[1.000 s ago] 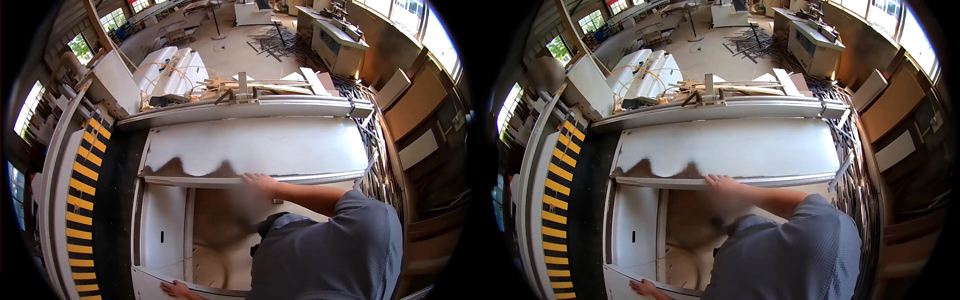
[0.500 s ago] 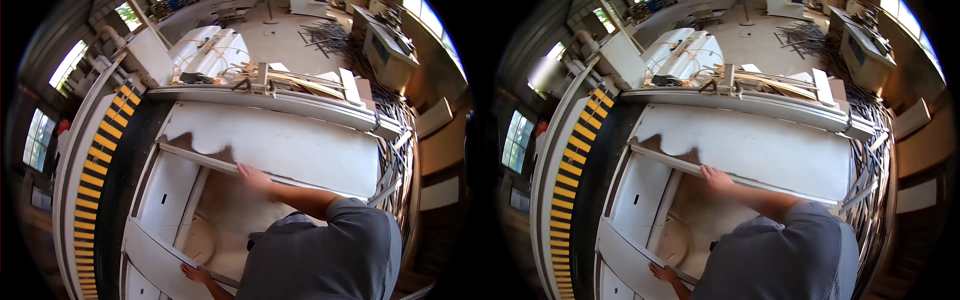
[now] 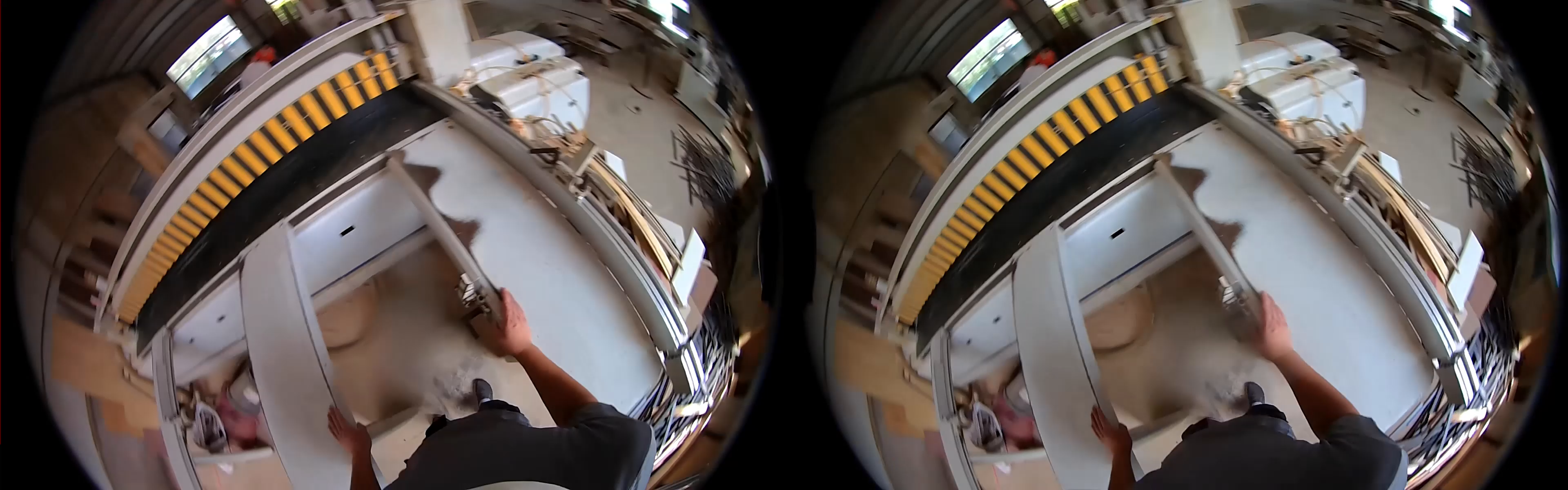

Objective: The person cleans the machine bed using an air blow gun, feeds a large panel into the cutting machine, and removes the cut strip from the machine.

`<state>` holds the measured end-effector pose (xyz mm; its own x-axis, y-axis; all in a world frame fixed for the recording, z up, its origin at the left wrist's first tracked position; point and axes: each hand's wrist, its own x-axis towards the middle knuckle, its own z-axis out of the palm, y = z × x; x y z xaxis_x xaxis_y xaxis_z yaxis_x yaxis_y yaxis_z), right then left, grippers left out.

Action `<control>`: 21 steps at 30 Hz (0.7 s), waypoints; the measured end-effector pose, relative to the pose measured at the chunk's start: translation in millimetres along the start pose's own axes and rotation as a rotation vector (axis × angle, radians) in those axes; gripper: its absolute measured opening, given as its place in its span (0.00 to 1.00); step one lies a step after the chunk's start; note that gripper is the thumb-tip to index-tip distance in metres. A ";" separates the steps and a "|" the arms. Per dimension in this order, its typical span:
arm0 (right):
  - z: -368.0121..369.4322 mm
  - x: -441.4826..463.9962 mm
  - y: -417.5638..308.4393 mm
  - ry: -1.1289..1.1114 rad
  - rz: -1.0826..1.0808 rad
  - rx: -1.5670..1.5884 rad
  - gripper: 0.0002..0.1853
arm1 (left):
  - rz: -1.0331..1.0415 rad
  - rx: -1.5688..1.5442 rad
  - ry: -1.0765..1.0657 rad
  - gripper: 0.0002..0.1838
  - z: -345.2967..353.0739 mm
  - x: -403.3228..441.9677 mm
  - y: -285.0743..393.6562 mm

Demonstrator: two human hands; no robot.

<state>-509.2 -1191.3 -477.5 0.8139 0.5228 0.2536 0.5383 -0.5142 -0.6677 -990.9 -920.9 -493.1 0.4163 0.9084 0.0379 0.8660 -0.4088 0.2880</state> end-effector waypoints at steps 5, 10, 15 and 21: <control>7.4 -12.9 7.5 0.047 -0.065 0.112 0.50 | 0.078 -0.070 0.028 0.46 -4.4 -43.6 -2.2; 18.5 -20.9 10.6 0.038 -0.115 0.023 0.50 | 0.055 -0.141 0.039 0.44 -34.8 -120.9 -19.4; 48.9 -65.3 -7.9 0.055 -0.174 0.039 0.51 | -0.022 -0.147 0.138 0.39 -54.6 -253.1 -65.3; 91.0 -245.1 -135.3 -0.396 -0.239 0.534 0.52 | -0.237 -0.240 0.211 0.36 -78.2 -434.2 -108.4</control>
<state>-801.4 -1188.0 -513.1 0.4914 0.8401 0.2298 0.4285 -0.0034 -0.9035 -1287.2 -1264.2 -465.9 0.1250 0.9833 0.1322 0.8316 -0.1766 0.5266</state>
